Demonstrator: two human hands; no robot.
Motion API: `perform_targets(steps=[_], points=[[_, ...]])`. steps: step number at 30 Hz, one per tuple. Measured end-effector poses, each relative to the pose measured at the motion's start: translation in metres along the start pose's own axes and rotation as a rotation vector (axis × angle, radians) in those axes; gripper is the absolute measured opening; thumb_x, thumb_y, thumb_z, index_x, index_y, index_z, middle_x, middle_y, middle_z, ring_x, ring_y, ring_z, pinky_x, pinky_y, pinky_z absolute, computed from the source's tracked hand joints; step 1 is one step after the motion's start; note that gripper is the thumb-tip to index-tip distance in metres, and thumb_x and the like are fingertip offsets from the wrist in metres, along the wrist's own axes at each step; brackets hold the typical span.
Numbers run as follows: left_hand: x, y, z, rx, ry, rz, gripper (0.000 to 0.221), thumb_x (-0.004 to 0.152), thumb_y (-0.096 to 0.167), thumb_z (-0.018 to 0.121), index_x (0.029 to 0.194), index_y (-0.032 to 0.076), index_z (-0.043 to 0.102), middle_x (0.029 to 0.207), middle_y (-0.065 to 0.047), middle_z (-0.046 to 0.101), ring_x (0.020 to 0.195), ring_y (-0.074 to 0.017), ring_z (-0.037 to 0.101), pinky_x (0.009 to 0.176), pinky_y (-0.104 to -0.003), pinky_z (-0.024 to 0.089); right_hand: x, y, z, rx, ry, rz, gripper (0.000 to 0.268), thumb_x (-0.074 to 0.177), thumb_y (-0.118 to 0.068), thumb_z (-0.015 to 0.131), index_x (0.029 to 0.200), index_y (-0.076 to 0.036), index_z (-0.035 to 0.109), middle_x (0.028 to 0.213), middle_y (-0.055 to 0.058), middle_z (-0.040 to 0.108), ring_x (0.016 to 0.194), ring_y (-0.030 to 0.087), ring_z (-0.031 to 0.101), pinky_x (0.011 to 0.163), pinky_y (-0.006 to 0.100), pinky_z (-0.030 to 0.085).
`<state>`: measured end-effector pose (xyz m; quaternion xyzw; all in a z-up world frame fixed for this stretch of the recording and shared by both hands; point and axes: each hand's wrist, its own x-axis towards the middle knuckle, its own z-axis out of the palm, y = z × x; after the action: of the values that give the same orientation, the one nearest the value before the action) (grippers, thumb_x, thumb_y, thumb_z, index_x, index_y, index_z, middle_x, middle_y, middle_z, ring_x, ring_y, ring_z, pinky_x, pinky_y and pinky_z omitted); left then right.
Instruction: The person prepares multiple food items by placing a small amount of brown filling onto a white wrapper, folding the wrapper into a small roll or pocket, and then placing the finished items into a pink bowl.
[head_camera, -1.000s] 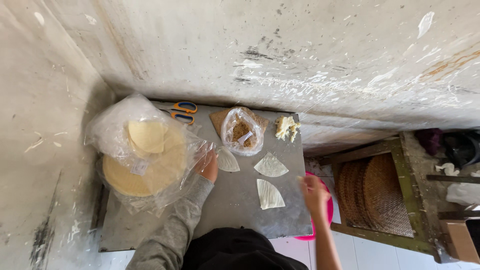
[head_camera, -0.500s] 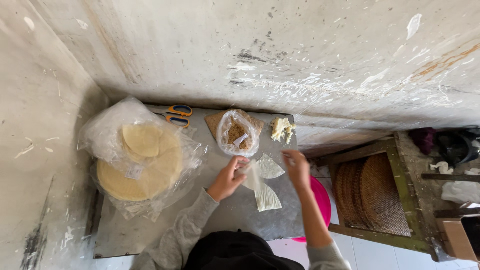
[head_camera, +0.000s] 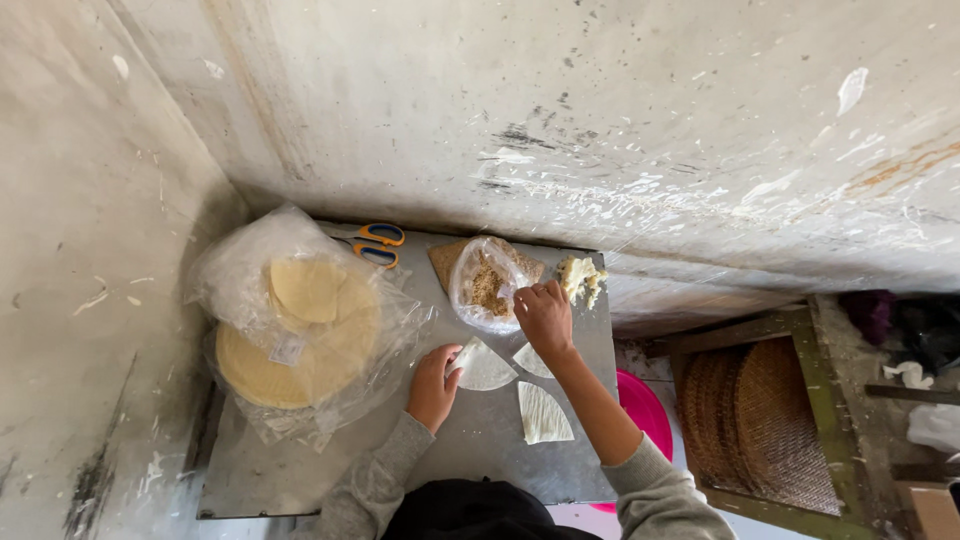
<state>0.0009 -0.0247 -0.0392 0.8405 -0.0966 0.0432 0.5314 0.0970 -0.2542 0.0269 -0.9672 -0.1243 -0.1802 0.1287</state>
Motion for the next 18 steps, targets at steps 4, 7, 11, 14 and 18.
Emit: perform_targets(steps=[4, 7, 11, 14, 18], points=[[0.003, -0.003, 0.006, -0.067, 0.001, 0.035, 0.038, 0.090, 0.019, 0.076, 0.120, 0.002, 0.061, 0.109, -0.017, 0.071, 0.106, -0.0333, 0.066, 0.091, -0.044, 0.051, -0.001, 0.000, 0.011, -0.123, -0.040, 0.010, 0.006, 0.085, -0.018, 0.074, 0.087, -0.012, 0.075, 0.089, 0.002, 0.073, 0.096, 0.024, 0.060, 0.091, 0.040, 0.046], [0.003, -0.004, 0.005, -0.122, -0.003, 0.053, 0.037, 0.094, 0.018, 0.073, 0.124, 0.002, 0.059, 0.115, -0.017, 0.070, 0.110, -0.0323, 0.068, 0.093, -0.043, 0.053, 0.009, -0.004, 0.026, -0.124, -0.042, 0.037, 0.009, 0.088, -0.022, 0.073, 0.091, -0.013, 0.076, 0.090, 0.001, 0.074, 0.095, 0.022, 0.060, 0.086, 0.040, 0.044], [0.002, -0.004, 0.002, -0.143, -0.041, -0.051, 0.038, 0.093, 0.016, 0.071, 0.127, 0.005, 0.059, 0.111, -0.015, 0.070, 0.104, -0.0287, 0.070, 0.088, -0.039, 0.057, 0.020, -0.023, 0.037, -0.039, 0.047, 0.063, 0.008, 0.087, -0.024, 0.074, 0.088, -0.016, 0.077, 0.087, -0.001, 0.075, 0.095, 0.022, 0.061, 0.083, 0.041, 0.042], [0.003, -0.005, -0.002, -0.161, -0.049, -0.063, 0.039, 0.093, 0.014, 0.071, 0.128, 0.006, 0.058, 0.108, -0.014, 0.070, 0.099, -0.0272, 0.070, 0.084, -0.037, 0.058, 0.021, -0.030, 0.030, 0.013, 0.057, 0.155, 0.007, 0.088, -0.022, 0.073, 0.090, -0.018, 0.078, 0.086, -0.003, 0.076, 0.090, 0.021, 0.063, 0.082, 0.041, 0.042], [0.005, -0.006, -0.004, -0.185, -0.063, -0.108, 0.040, 0.091, 0.012, 0.070, 0.129, 0.007, 0.058, 0.104, -0.012, 0.071, 0.093, -0.0247, 0.070, 0.079, -0.036, 0.058, 0.012, -0.026, 0.014, 0.045, 0.128, 0.178, 0.005, 0.086, -0.022, 0.075, 0.088, -0.019, 0.078, 0.088, -0.003, 0.077, 0.090, 0.022, 0.062, 0.084, 0.039, 0.043]])
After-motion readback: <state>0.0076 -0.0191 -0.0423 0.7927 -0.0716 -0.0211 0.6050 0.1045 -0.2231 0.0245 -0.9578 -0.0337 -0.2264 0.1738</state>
